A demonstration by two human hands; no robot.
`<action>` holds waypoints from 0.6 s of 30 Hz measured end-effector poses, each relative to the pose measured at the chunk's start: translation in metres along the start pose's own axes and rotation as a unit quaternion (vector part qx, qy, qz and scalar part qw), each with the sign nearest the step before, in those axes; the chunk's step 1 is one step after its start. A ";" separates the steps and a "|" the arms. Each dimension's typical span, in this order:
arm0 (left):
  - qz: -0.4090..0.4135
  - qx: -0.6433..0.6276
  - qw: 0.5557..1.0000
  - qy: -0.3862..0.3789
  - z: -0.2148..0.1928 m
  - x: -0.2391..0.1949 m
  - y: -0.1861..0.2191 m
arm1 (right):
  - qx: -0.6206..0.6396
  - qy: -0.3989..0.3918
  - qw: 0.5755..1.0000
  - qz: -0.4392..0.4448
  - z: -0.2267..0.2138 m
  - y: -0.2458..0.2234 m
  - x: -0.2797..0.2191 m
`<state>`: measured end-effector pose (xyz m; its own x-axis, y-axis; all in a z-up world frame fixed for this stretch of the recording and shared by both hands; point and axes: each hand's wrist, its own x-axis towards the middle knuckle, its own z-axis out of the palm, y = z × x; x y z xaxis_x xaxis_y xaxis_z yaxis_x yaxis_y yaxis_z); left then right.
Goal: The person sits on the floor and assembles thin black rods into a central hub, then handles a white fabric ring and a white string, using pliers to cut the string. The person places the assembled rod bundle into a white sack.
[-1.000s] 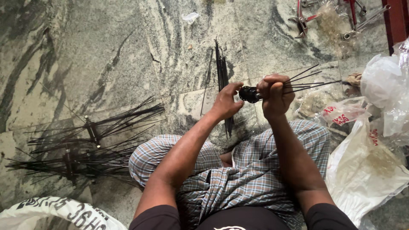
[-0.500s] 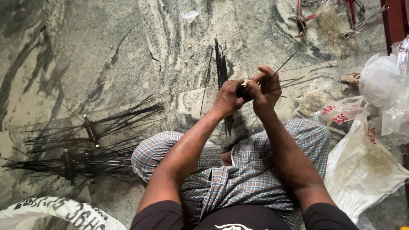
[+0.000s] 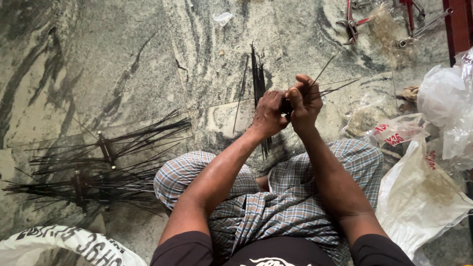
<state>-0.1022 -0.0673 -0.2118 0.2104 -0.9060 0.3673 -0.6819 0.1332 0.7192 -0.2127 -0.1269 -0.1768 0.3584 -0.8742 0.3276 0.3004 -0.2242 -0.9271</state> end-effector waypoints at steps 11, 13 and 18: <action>-0.041 -0.240 0.965 -0.099 -0.010 0.007 -0.003 | -0.085 0.037 0.995 -0.023 0.001 -0.018 0.019; -0.097 -0.301 0.941 -0.122 -0.010 0.011 -0.002 | -0.108 0.052 0.993 -0.014 -0.005 -0.025 0.027; -0.181 -0.447 0.858 -0.178 -0.015 0.018 -0.007 | 0.063 0.085 0.989 0.102 -0.020 -0.028 0.050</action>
<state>-0.0832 -0.0781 -0.2014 -0.0404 -0.9971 -0.0639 0.2258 -0.0714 0.9716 -0.2212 -0.1726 -0.1381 0.2734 -0.9577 0.0902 0.3486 0.0112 -0.9372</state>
